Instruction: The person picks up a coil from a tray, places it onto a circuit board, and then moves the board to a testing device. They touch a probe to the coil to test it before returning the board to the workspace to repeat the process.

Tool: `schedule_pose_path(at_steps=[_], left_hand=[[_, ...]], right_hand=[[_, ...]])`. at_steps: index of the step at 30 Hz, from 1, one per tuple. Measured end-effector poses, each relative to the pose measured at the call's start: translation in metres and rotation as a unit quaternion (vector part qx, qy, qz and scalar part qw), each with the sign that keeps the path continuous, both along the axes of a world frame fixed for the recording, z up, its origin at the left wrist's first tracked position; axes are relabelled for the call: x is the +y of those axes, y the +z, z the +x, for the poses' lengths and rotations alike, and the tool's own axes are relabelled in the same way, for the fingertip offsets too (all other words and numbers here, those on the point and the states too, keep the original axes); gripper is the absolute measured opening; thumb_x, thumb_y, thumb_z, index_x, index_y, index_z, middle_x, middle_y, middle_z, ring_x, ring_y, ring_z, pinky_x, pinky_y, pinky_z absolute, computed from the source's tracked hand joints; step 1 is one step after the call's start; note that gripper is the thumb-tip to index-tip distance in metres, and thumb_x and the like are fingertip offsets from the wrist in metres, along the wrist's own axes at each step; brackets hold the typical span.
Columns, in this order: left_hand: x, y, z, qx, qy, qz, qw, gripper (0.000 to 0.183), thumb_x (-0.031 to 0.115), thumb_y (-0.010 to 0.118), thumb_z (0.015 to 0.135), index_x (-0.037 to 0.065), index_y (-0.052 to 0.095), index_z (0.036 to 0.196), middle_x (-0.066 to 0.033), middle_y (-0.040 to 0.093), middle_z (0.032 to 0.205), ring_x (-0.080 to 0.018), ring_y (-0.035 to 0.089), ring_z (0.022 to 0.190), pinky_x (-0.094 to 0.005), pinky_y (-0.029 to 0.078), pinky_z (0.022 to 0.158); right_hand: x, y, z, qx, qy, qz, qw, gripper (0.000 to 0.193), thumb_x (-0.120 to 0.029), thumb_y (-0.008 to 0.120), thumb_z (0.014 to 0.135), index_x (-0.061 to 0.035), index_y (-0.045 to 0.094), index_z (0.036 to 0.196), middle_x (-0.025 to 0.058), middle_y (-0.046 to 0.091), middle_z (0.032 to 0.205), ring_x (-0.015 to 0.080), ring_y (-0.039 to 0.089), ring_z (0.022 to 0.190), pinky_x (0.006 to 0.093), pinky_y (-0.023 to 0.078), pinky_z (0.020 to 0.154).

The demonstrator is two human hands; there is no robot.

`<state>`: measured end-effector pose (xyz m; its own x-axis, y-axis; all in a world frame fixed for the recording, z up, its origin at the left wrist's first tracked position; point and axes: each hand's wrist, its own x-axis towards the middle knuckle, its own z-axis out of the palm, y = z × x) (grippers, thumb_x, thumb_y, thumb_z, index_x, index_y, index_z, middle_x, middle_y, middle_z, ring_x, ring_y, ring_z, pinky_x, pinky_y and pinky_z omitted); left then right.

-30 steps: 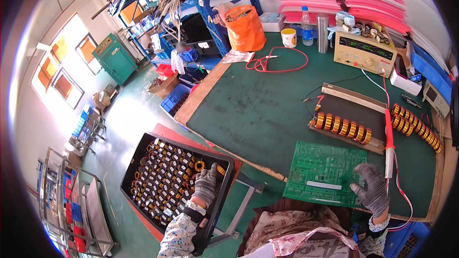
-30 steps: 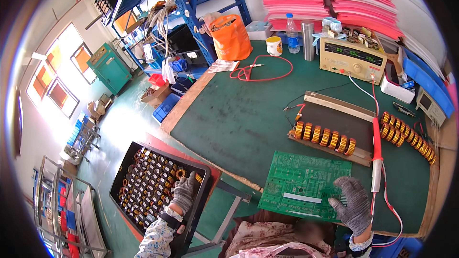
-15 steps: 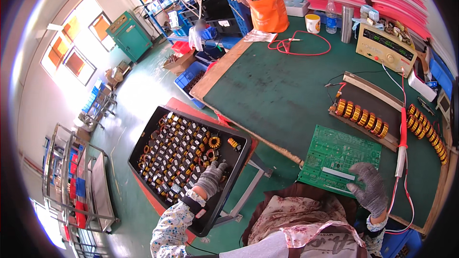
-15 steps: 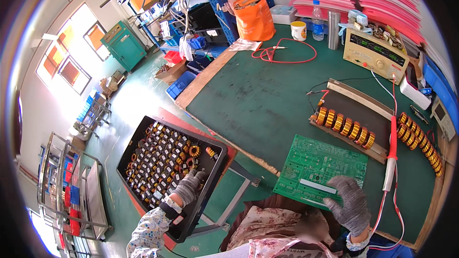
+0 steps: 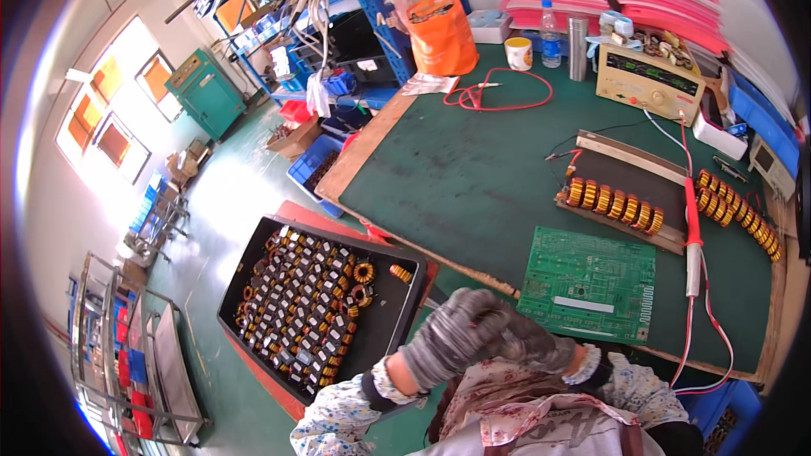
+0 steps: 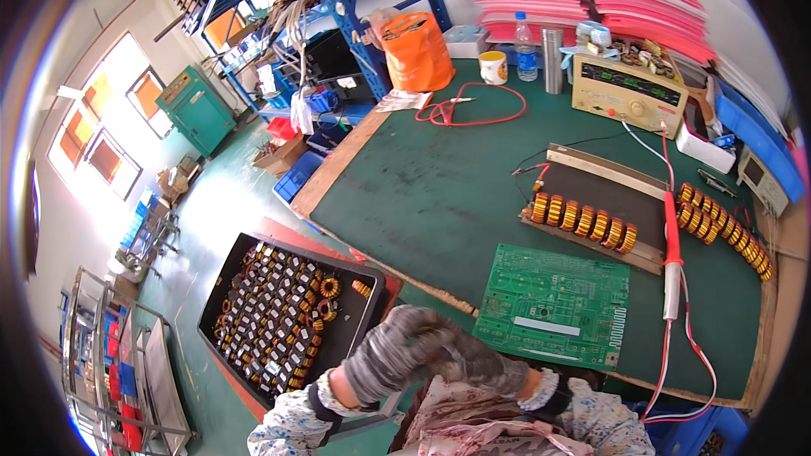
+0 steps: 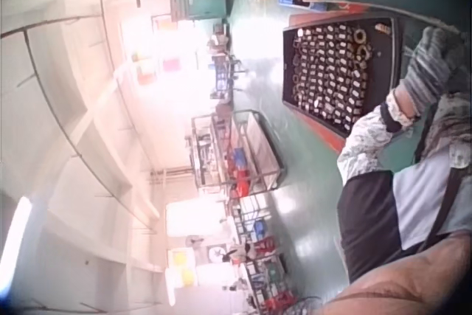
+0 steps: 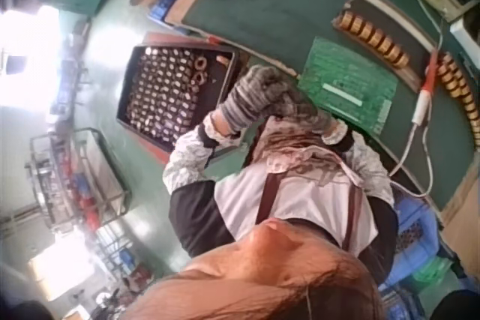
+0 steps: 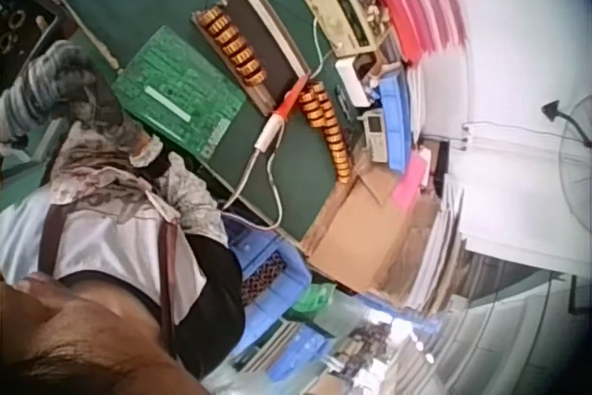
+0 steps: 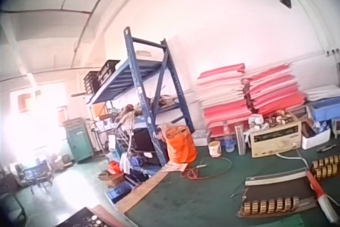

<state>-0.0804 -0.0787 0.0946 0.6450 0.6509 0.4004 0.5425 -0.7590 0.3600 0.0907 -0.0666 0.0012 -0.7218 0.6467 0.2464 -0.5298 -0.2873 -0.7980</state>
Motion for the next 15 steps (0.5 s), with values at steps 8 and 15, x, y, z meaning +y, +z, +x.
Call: schedule_pose_path(at_steps=[8, 15], left_hand=[[0.026, -0.040, -0.093, 0.103, 0.200, -0.009, 0.974, 0.041, 0.011, 0.070, 0.071, 0.010, 0.063, 0.111, -0.0119, 0.058, 0.110, -0.0324, 0.055, 0.105, -0.0414, 0.046, 0.091], [0.037, -0.093, -0.148, 0.134, 0.279, 0.021, 0.951, 0.046, 0.012, 0.071, 0.068, 0.007, 0.056, 0.111, -0.0140, 0.058, 0.107, -0.0351, 0.054, 0.101, -0.0422, 0.046, 0.089]], right_hand=[[-0.003, 0.016, 0.112, 0.069, -0.215, -0.181, 0.957, 0.064, -0.005, 0.069, 0.079, -0.0058, 0.042, 0.137, 0.0109, 0.053, 0.121, 0.0150, 0.061, 0.095, 0.0167, 0.054, 0.070], [0.009, 0.029, 0.216, 0.044, -0.429, -0.129, 0.893, 0.058, -0.014, 0.067, 0.087, 0.0018, 0.040, 0.136, 0.0132, 0.055, 0.120, 0.0177, 0.061, 0.099, 0.0212, 0.056, 0.083]])
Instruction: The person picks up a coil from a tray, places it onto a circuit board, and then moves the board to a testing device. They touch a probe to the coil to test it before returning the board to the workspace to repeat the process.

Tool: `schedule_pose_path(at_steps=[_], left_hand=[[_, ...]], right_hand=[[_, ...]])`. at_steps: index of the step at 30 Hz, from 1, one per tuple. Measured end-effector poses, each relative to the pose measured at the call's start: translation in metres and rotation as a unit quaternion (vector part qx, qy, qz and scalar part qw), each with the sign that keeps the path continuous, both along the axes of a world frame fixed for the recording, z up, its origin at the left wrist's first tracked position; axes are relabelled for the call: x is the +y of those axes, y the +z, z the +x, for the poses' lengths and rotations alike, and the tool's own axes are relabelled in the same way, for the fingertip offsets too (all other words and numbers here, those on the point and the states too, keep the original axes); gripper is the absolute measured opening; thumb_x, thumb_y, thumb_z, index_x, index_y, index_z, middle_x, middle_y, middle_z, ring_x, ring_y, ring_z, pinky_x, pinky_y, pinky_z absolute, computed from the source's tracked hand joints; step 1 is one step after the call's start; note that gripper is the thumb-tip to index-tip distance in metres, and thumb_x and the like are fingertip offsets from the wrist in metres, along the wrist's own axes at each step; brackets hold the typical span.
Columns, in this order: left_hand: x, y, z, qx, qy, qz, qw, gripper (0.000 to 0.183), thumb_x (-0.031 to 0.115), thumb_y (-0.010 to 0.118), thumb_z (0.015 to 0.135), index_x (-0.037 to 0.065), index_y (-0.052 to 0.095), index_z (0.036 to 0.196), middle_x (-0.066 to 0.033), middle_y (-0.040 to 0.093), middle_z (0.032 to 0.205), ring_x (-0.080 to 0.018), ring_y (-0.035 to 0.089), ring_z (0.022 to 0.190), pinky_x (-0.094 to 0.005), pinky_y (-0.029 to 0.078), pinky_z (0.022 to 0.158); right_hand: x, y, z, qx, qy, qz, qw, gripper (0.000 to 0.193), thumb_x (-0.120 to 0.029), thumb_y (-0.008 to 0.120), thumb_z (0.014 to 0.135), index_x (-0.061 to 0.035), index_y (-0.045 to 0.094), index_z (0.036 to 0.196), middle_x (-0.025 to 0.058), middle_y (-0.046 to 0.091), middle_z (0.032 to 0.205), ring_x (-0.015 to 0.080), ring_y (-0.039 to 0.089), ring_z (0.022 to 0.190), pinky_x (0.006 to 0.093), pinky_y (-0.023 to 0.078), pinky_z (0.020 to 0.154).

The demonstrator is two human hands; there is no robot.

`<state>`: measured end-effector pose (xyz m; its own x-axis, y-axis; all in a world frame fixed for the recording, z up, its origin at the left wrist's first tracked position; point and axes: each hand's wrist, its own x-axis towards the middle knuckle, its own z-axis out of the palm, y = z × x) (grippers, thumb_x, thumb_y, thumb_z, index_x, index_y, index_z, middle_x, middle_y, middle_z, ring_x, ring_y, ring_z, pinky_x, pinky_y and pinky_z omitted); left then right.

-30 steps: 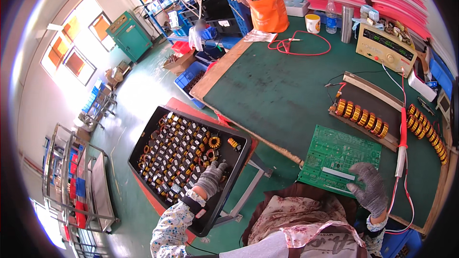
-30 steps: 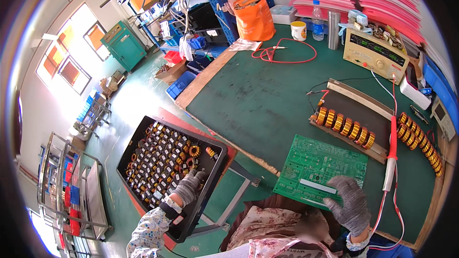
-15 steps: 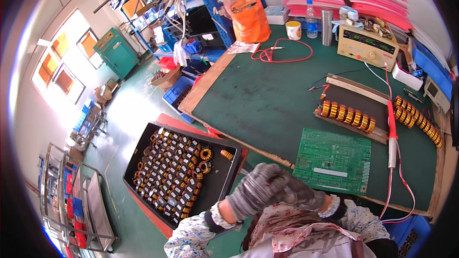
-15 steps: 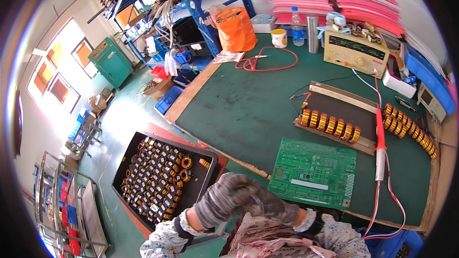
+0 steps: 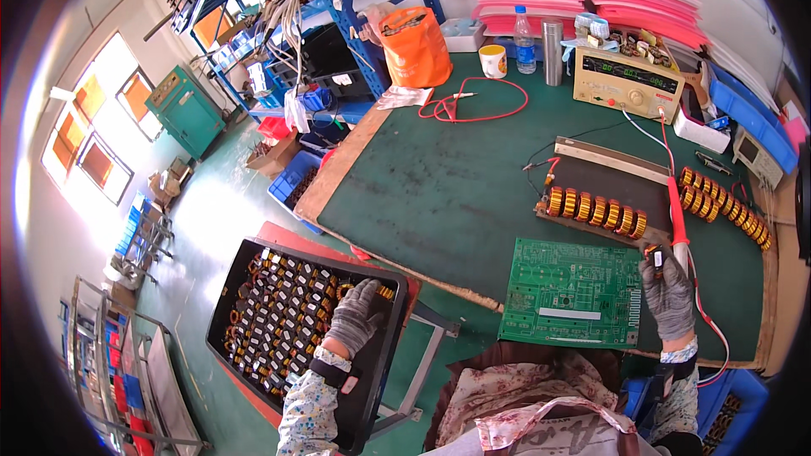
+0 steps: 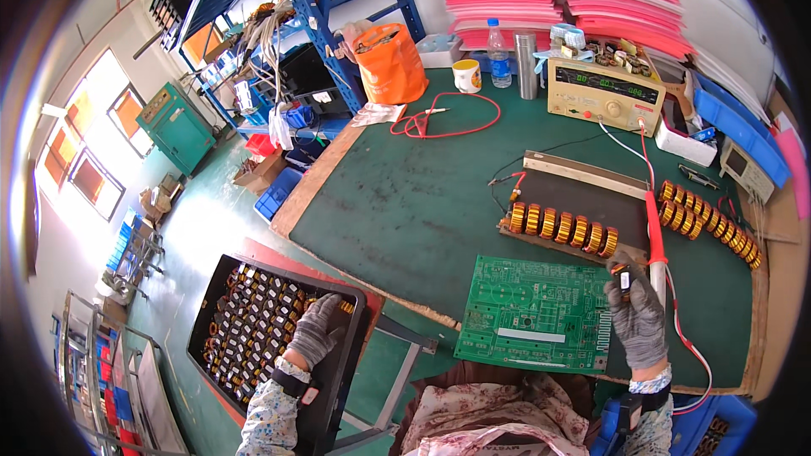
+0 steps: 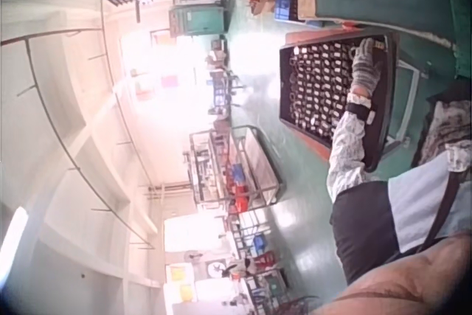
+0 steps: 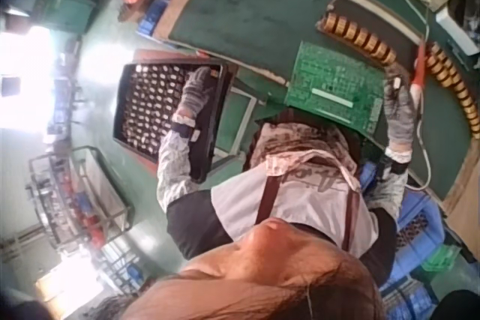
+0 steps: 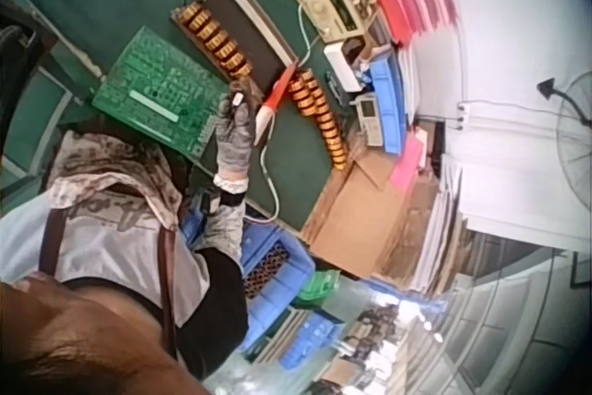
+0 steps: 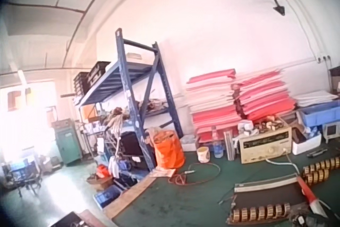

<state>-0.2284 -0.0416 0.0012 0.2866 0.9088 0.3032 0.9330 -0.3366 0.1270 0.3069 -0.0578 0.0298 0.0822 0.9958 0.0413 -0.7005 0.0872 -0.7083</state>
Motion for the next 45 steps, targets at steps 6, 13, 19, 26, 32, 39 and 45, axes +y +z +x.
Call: schedule_pose_path(at_steps=[6, 13, 19, 26, 32, 39, 45], left_hand=[[0.012, -0.008, 0.012, 0.010, -0.031, -0.118, 0.993, 0.041, 0.008, 0.066, 0.069, 0.004, 0.052, 0.108, -0.0181, 0.053, 0.105, -0.0395, 0.052, 0.100, -0.0443, 0.045, 0.087], [-0.001, -0.008, -0.025, -0.089, 0.066, -0.094, 0.989, 0.033, 0.008, 0.064, 0.069, 0.008, 0.058, 0.101, -0.0151, 0.058, 0.095, -0.0359, 0.057, 0.092, -0.0421, 0.048, 0.080], [-0.016, 0.054, 0.011, -0.469, 0.065, -0.143, 0.869, 0.040, 0.007, 0.062, 0.077, 0.006, 0.054, 0.116, -0.0066, 0.059, 0.091, -0.0202, 0.055, 0.081, -0.0270, 0.047, 0.072], [-0.038, 0.124, 0.087, -0.418, -0.112, -0.158, 0.888, 0.030, 0.008, 0.063, 0.085, 0.005, 0.055, 0.114, -0.0038, 0.061, 0.099, -0.0125, 0.057, 0.086, -0.0255, 0.047, 0.075], [-0.022, 0.126, 0.181, -0.340, -0.275, -0.226, 0.870, 0.031, -0.002, 0.060, 0.083, 0.005, 0.057, 0.113, -0.0017, 0.060, 0.096, -0.0102, 0.056, 0.080, -0.0245, 0.048, 0.072], [0.039, 0.117, 0.291, -0.200, -0.446, -0.023, 0.872, 0.046, 0.004, 0.074, 0.066, 0.007, 0.059, 0.109, -0.0150, 0.056, 0.107, -0.0322, 0.056, 0.098, -0.0414, 0.046, 0.088], [0.050, 0.078, 0.276, -0.242, -0.348, 0.013, 0.905, 0.045, 0.010, 0.075, 0.070, 0.005, 0.058, 0.111, -0.0141, 0.058, 0.105, -0.0343, 0.056, 0.099, -0.0409, 0.046, 0.087]], right_hand=[[0.008, 0.013, 0.013, -0.207, -0.100, -0.078, 0.970, 0.041, -0.014, 0.070, 0.083, 0.0023, 0.054, 0.117, 0.0057, 0.060, 0.095, 0.0111, 0.059, 0.085, 0.0208, 0.050, 0.073], [0.034, 0.029, 0.032, -0.642, -0.184, 0.023, 0.744, 0.044, -0.014, 0.071, 0.072, -0.0018, 0.056, 0.112, 0.0129, 0.060, 0.101, 0.0260, 0.060, 0.093, 0.0338, 0.047, 0.086], [0.065, 0.004, 0.048, -0.817, -0.133, -0.052, 0.559, 0.054, -0.005, 0.064, 0.073, -0.0056, 0.045, 0.123, 0.0191, 0.050, 0.117, 0.0365, 0.051, 0.111, 0.0420, 0.043, 0.095], [0.079, 0.001, 0.028, -0.866, -0.070, -0.011, 0.495, 0.070, -0.001, 0.065, 0.070, -0.0020, 0.036, 0.134, 0.0212, 0.047, 0.123, 0.0352, 0.050, 0.114, 0.0429, 0.042, 0.097], [0.019, 0.015, -0.038, -0.730, -0.104, 0.136, 0.661, 0.073, -0.034, 0.071, 0.078, -0.0049, 0.038, 0.136, 0.0195, 0.049, 0.124, 0.0318, 0.049, 0.115, 0.0438, 0.037, 0.102], [-0.027, 0.013, -0.077, -0.010, 0.177, 0.003, 0.984, 0.062, -0.034, 0.069, 0.085, -0.0065, 0.046, 0.136, 0.0041, 0.052, 0.117, 0.0142, 0.054, 0.101, 0.0264, 0.045, 0.087], [0.005, 0.021, 0.014, -0.560, -0.028, -0.008, 0.828, 0.055, -0.017, 0.071, 0.081, -0.0065, 0.047, 0.130, 0.0065, 0.051, 0.107, 0.0156, 0.053, 0.098, 0.0276, 0.044, 0.085]])
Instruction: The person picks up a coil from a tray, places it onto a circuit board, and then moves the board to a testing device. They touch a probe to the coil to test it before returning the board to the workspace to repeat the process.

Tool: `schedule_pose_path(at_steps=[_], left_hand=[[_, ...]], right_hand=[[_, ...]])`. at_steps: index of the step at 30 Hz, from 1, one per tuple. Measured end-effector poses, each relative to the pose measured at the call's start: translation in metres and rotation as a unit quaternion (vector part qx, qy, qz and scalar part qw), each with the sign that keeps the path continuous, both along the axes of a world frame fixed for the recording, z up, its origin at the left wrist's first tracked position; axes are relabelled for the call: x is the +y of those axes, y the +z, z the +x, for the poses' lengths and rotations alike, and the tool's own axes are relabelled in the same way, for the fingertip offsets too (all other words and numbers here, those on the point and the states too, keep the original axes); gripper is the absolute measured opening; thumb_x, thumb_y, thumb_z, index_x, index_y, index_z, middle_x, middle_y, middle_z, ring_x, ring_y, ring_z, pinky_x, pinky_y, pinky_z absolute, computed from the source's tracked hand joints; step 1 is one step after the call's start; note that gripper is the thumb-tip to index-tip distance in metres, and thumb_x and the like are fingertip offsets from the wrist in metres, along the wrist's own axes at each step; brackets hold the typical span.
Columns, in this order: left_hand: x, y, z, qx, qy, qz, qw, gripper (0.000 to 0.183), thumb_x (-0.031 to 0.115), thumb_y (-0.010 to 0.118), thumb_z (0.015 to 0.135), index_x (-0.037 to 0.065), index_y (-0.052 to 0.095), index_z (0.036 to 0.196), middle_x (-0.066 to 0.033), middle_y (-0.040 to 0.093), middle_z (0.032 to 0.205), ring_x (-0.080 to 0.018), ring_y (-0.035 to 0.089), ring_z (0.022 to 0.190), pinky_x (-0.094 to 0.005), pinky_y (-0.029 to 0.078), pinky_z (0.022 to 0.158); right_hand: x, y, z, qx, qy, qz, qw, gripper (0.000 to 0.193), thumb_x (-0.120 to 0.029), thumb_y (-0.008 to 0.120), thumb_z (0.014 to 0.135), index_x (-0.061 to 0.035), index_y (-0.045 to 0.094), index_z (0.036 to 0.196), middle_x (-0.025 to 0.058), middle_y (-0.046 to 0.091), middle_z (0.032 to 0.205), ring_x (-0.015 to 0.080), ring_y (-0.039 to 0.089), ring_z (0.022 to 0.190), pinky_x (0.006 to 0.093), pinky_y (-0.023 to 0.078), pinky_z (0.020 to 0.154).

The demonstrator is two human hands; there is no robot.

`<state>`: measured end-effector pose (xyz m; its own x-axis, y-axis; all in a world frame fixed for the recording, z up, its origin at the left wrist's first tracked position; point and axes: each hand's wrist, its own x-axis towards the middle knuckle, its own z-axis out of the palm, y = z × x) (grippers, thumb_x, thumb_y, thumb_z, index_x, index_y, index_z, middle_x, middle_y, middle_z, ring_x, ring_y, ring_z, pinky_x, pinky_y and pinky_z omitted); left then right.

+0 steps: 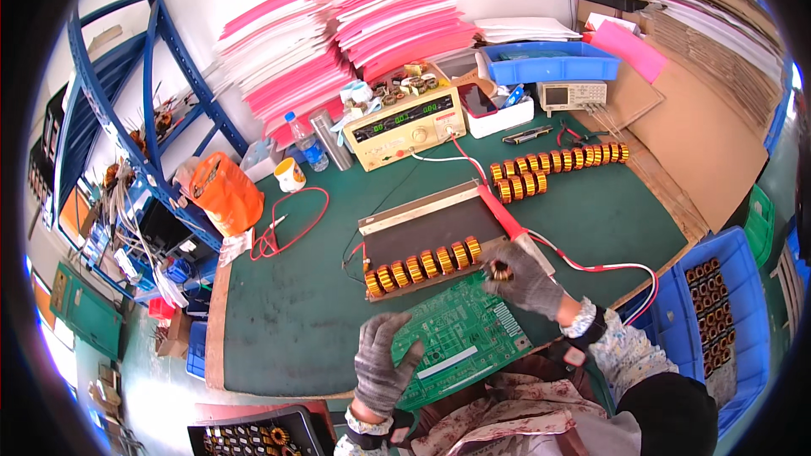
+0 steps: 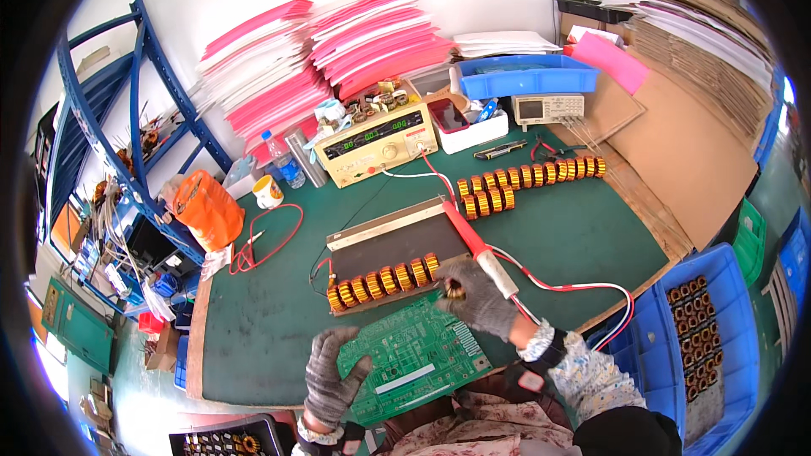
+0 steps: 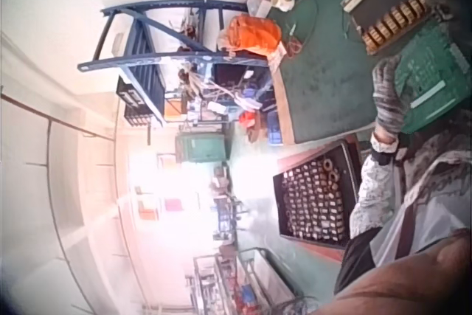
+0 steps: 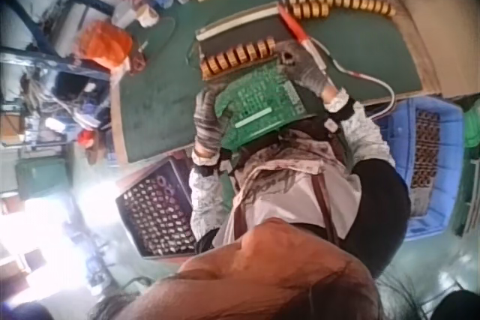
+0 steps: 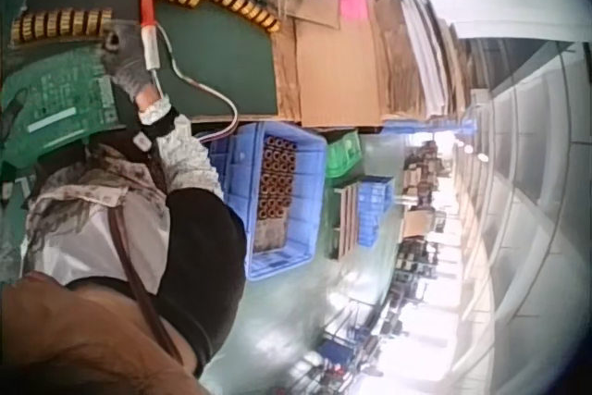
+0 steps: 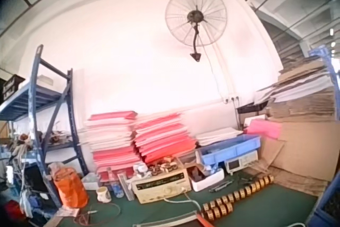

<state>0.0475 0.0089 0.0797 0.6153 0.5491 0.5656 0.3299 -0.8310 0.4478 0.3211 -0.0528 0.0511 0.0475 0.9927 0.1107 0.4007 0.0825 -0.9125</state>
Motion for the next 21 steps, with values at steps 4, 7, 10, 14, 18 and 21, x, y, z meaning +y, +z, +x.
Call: schedule_pose_path(at_steps=[4, 7, 10, 14, 18, 21], left_hand=[[-0.021, -0.054, -0.038, -0.024, 0.098, -0.071, 0.992, 0.041, 0.018, 0.075, 0.072, 0.007, 0.060, 0.109, -0.0124, 0.060, 0.095, -0.0323, 0.056, 0.095, -0.0406, 0.045, 0.086], [-0.044, -0.089, -0.073, 0.042, 0.167, -0.101, 0.980, 0.042, 0.026, 0.075, 0.076, 0.006, 0.060, 0.109, -0.0097, 0.063, 0.094, -0.0274, 0.060, 0.090, -0.0373, 0.049, 0.080], [-0.064, -0.116, -0.094, -0.114, 0.164, -0.247, 0.948, 0.032, 0.000, 0.062, 0.085, 0.004, 0.058, 0.116, -0.0017, 0.060, 0.095, -0.0100, 0.055, 0.078, -0.0245, 0.048, 0.072], [-0.085, -0.092, -0.098, -0.118, 0.192, -0.353, 0.908, 0.040, 0.006, 0.064, 0.087, 0.005, 0.054, 0.126, -0.0039, 0.061, 0.104, -0.0107, 0.055, 0.084, -0.0259, 0.047, 0.077], [-0.084, -0.105, -0.094, -0.260, 0.128, -0.428, 0.856, 0.042, 0.018, 0.057, 0.094, 0.005, 0.048, 0.133, -0.0063, 0.059, 0.107, -0.0099, 0.052, 0.082, -0.0260, 0.046, 0.075], [-0.067, -0.104, -0.094, -0.217, 0.156, -0.474, 0.839, 0.047, 0.024, 0.058, 0.094, 0.005, 0.046, 0.135, -0.0044, 0.059, 0.108, -0.0120, 0.054, 0.086, -0.0270, 0.046, 0.078]], right_hand=[[0.037, -0.028, 0.028, -0.353, -0.167, 0.091, 0.916, 0.068, -0.012, 0.070, 0.075, -0.0028, 0.037, 0.134, 0.0156, 0.049, 0.112, 0.0292, 0.050, 0.108, 0.0390, 0.041, 0.095], [0.053, -0.022, 0.029, -0.402, -0.105, 0.033, 0.909, 0.074, -0.010, 0.071, 0.074, -0.0002, 0.033, 0.136, 0.0180, 0.048, 0.115, 0.0333, 0.047, 0.112, 0.0415, 0.039, 0.099], [0.059, -0.020, 0.033, -0.425, -0.049, 0.044, 0.903, 0.076, -0.010, 0.071, 0.074, 0.0007, 0.031, 0.138, 0.0186, 0.048, 0.118, 0.0336, 0.047, 0.114, 0.0412, 0.038, 0.101], [0.040, -0.017, 0.031, -0.336, -0.107, 0.052, 0.934, 0.077, -0.010, 0.071, 0.075, 0.0002, 0.029, 0.139, 0.0183, 0.047, 0.123, 0.0341, 0.046, 0.116, 0.0425, 0.035, 0.104], [0.010, -0.013, 0.019, -0.432, -0.266, -0.053, 0.860, 0.080, -0.021, 0.074, 0.074, -0.0023, 0.031, 0.138, 0.0180, 0.048, 0.121, 0.0340, 0.048, 0.112, 0.0443, 0.038, 0.099], [0.003, -0.044, 0.032, -0.447, -0.296, -0.073, 0.841, 0.073, -0.023, 0.072, 0.075, -0.0031, 0.035, 0.136, 0.0188, 0.049, 0.118, 0.0349, 0.048, 0.111, 0.0449, 0.036, 0.100]])
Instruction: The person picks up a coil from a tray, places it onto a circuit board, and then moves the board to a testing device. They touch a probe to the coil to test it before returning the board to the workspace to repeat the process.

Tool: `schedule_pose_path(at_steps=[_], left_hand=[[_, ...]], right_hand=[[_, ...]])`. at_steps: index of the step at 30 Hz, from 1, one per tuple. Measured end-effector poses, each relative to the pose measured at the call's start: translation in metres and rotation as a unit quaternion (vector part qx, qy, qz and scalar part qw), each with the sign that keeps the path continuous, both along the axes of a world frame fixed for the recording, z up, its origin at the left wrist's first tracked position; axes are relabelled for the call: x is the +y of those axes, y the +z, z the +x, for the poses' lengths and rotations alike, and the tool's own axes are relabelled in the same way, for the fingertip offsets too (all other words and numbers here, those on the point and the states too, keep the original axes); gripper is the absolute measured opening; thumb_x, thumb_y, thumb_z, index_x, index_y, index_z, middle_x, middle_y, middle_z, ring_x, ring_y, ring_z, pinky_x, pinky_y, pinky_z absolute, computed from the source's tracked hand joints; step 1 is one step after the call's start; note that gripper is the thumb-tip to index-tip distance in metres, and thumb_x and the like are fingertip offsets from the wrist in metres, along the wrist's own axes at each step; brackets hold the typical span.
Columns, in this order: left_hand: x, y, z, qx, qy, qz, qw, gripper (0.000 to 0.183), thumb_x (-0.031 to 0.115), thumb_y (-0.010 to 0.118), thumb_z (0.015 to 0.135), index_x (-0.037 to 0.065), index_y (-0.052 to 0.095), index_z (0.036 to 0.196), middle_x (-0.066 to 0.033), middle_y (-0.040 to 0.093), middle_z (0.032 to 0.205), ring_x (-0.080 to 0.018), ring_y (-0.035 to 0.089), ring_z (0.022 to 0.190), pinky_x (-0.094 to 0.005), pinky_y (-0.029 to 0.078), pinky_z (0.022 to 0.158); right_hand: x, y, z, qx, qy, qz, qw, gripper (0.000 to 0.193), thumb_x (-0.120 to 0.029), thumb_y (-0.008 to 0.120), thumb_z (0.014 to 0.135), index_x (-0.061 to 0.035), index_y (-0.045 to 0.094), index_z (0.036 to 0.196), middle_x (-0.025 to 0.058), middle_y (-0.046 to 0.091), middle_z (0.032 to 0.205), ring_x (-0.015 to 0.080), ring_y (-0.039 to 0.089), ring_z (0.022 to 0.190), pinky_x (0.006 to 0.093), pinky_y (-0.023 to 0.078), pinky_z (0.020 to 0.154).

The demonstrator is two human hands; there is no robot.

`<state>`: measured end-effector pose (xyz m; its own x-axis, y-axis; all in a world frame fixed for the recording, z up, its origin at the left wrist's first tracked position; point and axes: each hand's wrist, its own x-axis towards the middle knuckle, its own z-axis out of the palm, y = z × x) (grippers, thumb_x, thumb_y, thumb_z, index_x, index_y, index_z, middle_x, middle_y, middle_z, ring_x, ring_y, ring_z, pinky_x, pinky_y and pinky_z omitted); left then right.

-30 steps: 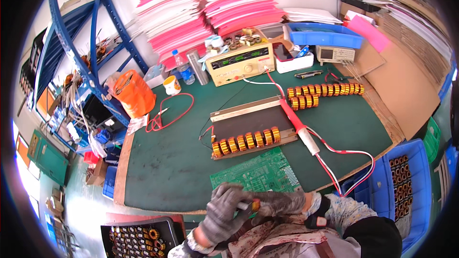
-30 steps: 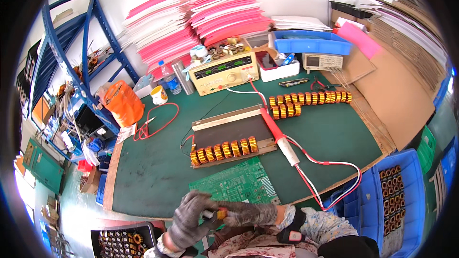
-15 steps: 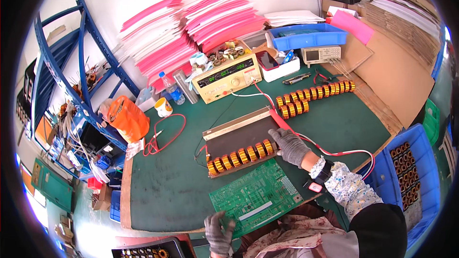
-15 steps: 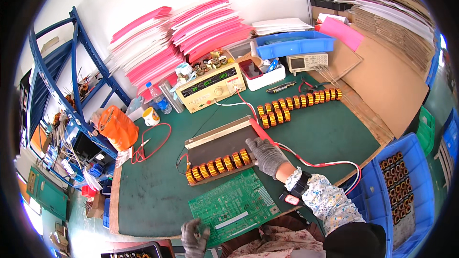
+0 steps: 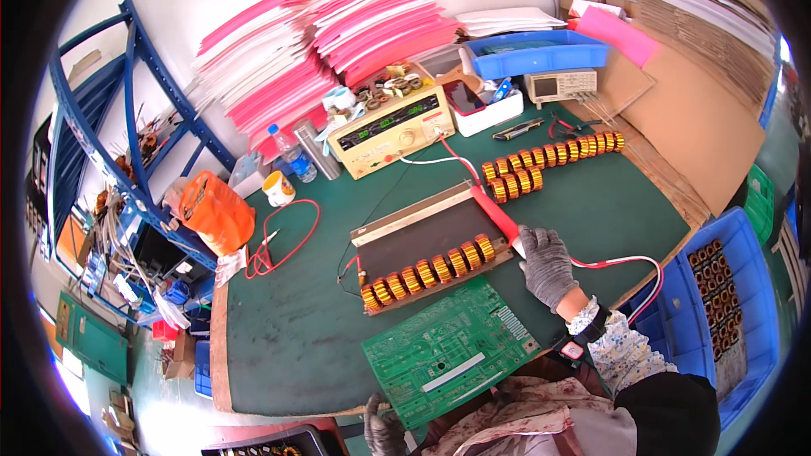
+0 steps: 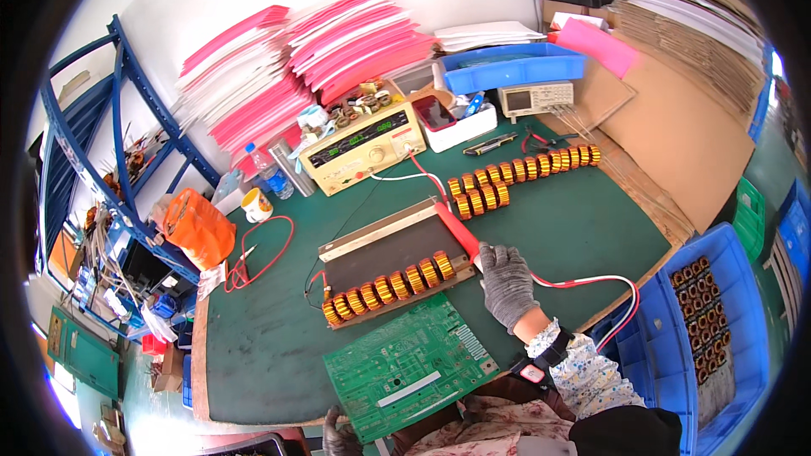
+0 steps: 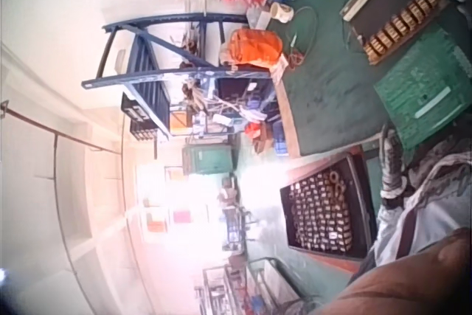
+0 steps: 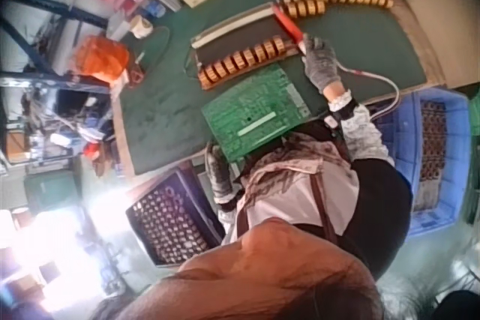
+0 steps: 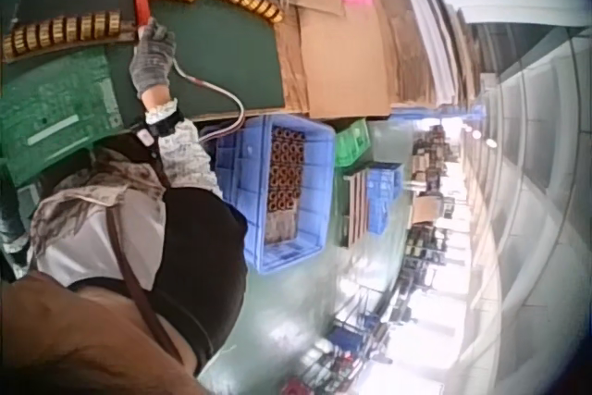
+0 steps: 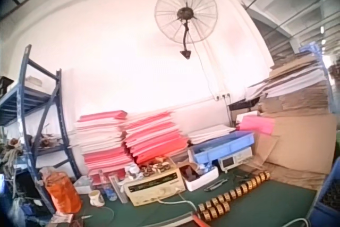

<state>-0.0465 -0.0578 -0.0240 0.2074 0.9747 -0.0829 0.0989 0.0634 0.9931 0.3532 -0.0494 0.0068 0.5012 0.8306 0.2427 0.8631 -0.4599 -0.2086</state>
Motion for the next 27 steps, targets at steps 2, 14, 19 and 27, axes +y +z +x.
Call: schedule_pose_path(at_steps=[2, 14, 19, 27], left_hand=[[0.018, -0.014, -0.001, -0.203, -0.038, -0.064, 0.976, 0.054, 0.033, 0.060, 0.092, 0.006, 0.045, 0.136, -0.0046, 0.058, 0.113, -0.0155, 0.055, 0.094, -0.0303, 0.047, 0.083], [0.037, 0.018, 0.052, -0.232, -0.025, -0.185, 0.955, 0.044, 0.036, 0.068, 0.084, 0.002, 0.060, 0.112, -0.0065, 0.066, 0.096, -0.0163, 0.063, 0.081, -0.0302, 0.052, 0.070], [0.038, 0.022, 0.054, -0.227, -0.045, -0.160, 0.960, 0.043, 0.034, 0.068, 0.085, 0.001, 0.060, 0.112, -0.0070, 0.066, 0.097, -0.0158, 0.063, 0.082, -0.0295, 0.052, 0.071], [0.034, 0.027, 0.058, -0.233, -0.046, -0.144, 0.961, 0.044, 0.034, 0.067, 0.086, 0.001, 0.060, 0.113, -0.0071, 0.066, 0.097, -0.0161, 0.063, 0.082, -0.0292, 0.052, 0.071]], right_hand=[[-0.002, -0.008, 0.009, -0.005, 0.016, 0.021, 1.000, 0.068, -0.022, 0.065, 0.080, -0.0010, 0.034, 0.136, 0.0197, 0.051, 0.117, 0.0360, 0.050, 0.108, 0.0456, 0.039, 0.096], [-0.085, 0.017, -0.014, 0.149, 0.091, 0.117, 0.978, 0.056, -0.020, 0.060, 0.086, -0.0007, 0.036, 0.133, 0.0236, 0.057, 0.110, 0.0400, 0.058, 0.098, 0.0472, 0.047, 0.084], [-0.135, 0.018, -0.022, 0.147, 0.107, 0.123, 0.976, 0.059, -0.021, 0.062, 0.084, -0.0030, 0.038, 0.135, 0.0227, 0.061, 0.098, 0.0397, 0.061, 0.085, 0.0471, 0.050, 0.074], [-0.153, 0.033, -0.033, 0.104, 0.111, 0.023, 0.988, 0.058, -0.019, 0.059, 0.083, -0.0036, 0.042, 0.135, 0.0187, 0.061, 0.082, 0.0367, 0.061, 0.070, 0.0473, 0.049, 0.062]])
